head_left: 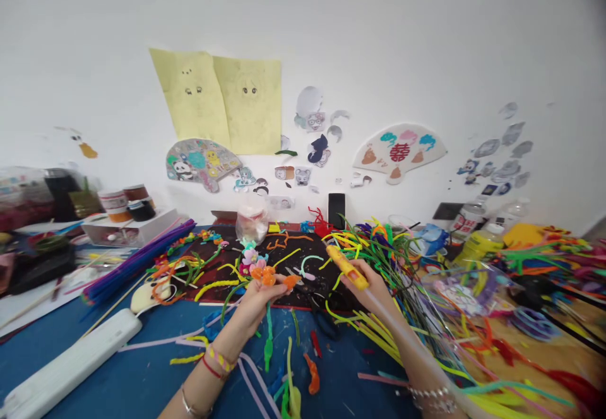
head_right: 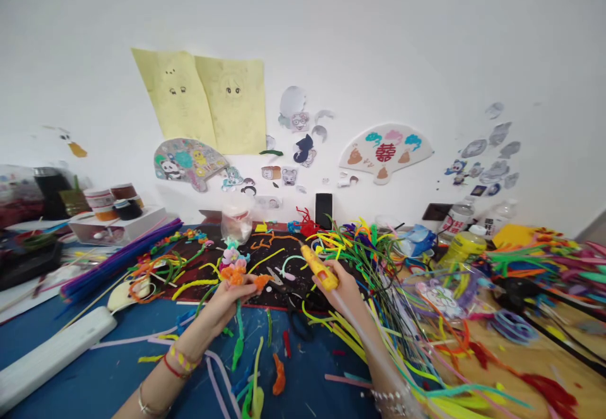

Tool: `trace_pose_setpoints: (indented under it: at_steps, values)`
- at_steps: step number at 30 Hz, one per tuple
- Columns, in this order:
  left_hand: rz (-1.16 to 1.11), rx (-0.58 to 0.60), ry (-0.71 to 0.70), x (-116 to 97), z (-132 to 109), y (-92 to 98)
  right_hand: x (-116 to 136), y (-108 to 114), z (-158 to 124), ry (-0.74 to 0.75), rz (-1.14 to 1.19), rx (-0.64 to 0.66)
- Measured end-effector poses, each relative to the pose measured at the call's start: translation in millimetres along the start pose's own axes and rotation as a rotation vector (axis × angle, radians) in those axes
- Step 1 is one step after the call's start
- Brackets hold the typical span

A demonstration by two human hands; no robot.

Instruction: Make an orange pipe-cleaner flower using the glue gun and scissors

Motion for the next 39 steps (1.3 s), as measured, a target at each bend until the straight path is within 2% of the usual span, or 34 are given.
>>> trace_pose_setpoints:
  at_steps: [3, 6, 9, 14, 21, 31, 36, 39]
  values:
    - [0.126, 0.014, -0.095, -2.8, -1.7, -0.8, 5.2, -1.8, -2.8, -0.055, 0.321, 0.114]
    - [0.176, 0.006, -0.144, -4.8, -3.5, -2.1, 8.8, -5.1, -6.5, -0.104, 0.529, 0.263]
    - [0.214, -0.012, -0.185, -5.3, -4.8, -3.5, 10.9, -7.3, -8.6, -0.127, 0.632, 0.280]
    - [0.319, -0.036, -0.264, -5.7, -6.2, -3.8, 15.2, -10.6, -11.1, -0.221, 0.608, 0.276]
    - [0.415, 0.012, -0.311, -8.2, -9.2, -6.1, 20.1, -17.3, -12.0, -0.288, 0.610, 0.216]
    - [0.445, 0.013, -0.323, -9.5, -10.4, -8.1, 25.3, -15.4, -11.7, -0.189, 0.570, 0.218]
    - [0.457, -0.009, -0.300, -13.8, -12.3, -11.3, 25.9, -14.3, -12.0, -0.184, 0.530, 0.223]
    - [0.488, -0.006, -0.333, -12.0, -11.2, -8.7, 25.8, -14.5, -11.9, -0.181, 0.520, 0.236]
Point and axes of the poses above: each hand's wrist, its own z-axis towards the middle knuckle, its own y-axis out of the back of the hand, x = y × z, the point moved 1 cm from there along z, towards the middle knuckle
